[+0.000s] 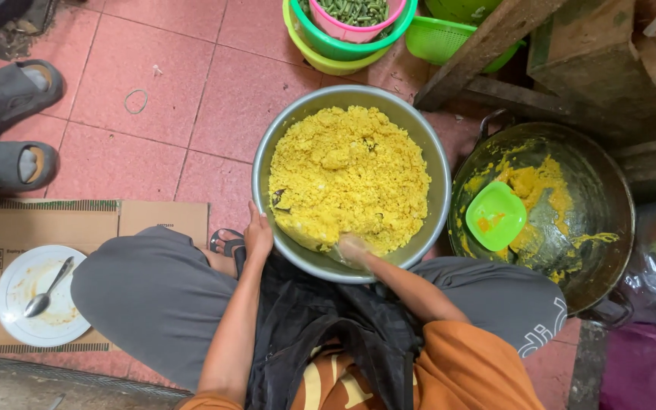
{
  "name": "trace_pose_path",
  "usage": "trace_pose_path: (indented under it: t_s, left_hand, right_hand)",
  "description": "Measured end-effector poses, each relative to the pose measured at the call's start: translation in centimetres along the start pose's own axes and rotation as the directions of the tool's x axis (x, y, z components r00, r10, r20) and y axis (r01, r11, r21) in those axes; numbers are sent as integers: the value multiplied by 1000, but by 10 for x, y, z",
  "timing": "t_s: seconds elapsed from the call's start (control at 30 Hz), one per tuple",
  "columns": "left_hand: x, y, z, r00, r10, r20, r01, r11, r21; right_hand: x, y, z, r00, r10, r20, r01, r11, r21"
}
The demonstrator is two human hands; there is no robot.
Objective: Mixing and preparing yellow rice in a large metal basin.
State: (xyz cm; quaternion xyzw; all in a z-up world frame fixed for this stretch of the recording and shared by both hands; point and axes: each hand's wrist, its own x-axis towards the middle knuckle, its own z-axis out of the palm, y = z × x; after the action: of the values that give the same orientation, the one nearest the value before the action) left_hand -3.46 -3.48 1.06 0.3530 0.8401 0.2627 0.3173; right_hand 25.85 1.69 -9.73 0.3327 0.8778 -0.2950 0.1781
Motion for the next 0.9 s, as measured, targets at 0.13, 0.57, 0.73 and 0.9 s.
trace_pose_path:
  t_s: [0.13,0.57,0.73,0.9]
  left_hand:
    - [-3,6,-2,1000,-9,-5,9,999,-36]
    - [-10,15,-4,998,-32,-50,30,999,-35]
    - [-12,13,6,992,18,-125,-22,999,-28]
    - [-24,22,7,986,26,-163,-27,1000,-4]
  right_hand:
    - [-37,19,-43,997,78,6,-77,966,248]
    - [33,27,-63,957,256,138,-249,474,845]
    - [41,46,-78,937,329,118,-245,376,893]
    - [-35,-10,-151,941,55,-333,233,609,758]
